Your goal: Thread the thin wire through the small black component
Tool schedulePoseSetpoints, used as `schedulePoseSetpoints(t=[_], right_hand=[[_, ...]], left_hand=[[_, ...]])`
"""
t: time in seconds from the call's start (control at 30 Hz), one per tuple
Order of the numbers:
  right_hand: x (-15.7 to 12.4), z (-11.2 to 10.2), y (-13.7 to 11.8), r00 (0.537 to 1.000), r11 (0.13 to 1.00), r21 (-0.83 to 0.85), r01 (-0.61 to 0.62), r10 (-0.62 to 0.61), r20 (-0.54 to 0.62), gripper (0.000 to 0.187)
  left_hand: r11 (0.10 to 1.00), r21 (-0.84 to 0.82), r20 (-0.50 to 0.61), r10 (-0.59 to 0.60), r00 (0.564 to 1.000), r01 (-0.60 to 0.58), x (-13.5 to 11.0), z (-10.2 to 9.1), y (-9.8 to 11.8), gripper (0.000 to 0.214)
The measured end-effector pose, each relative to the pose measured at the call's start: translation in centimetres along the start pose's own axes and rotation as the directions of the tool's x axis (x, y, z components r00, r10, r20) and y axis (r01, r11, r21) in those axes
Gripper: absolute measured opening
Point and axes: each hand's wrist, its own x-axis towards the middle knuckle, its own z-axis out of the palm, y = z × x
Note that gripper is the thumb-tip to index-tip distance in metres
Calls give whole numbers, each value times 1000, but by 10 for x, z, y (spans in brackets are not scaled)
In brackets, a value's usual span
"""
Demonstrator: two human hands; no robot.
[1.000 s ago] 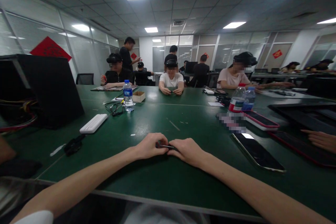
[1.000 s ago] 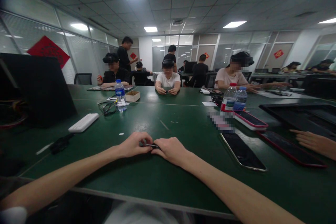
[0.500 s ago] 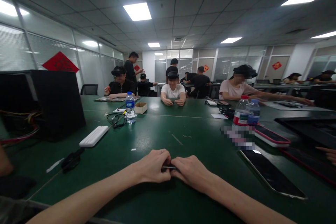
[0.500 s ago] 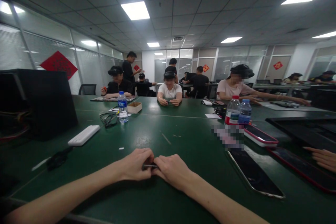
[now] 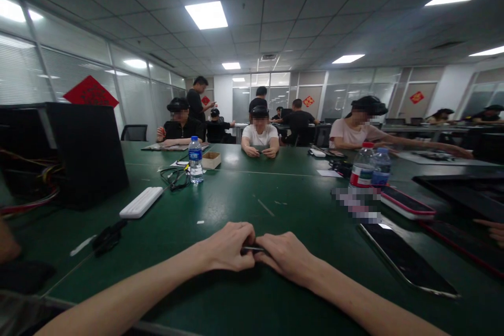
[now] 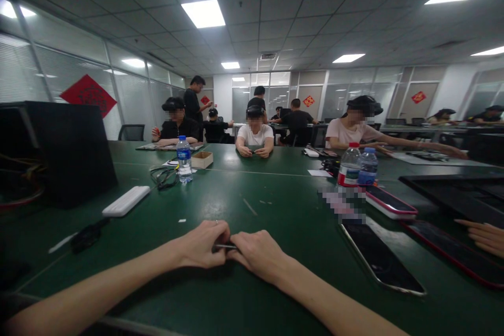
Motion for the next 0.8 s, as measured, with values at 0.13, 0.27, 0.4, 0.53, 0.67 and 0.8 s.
schedulePoseSetpoints(t=[0.13,0.27,0.4,0.53,0.67,0.8], right_hand=[[1,0,0,1000,1000,22,-12,12,19,33],[1,1,2,999,996,81,-37,35,30,37],[0,2,5,997,992,117,-52,45,63,39],[0,1,6,994,990,125,-71,60,92,39],[1,1,5,994,986,142,-84,72,88,36],[0,1,6,993,983,160,-93,80,82,36]], left_hand=[[999,-47,-18,-27,999,26,1,3,-4,14],[994,-109,-26,-28,999,25,0,4,-7,14],[978,-204,-35,-46,998,38,0,5,-8,14],[967,-248,-63,-72,995,55,0,8,-10,13],[969,-240,-81,-87,993,65,1,10,-12,9],[961,-273,-109,-80,991,47,0,10,-13,14]])
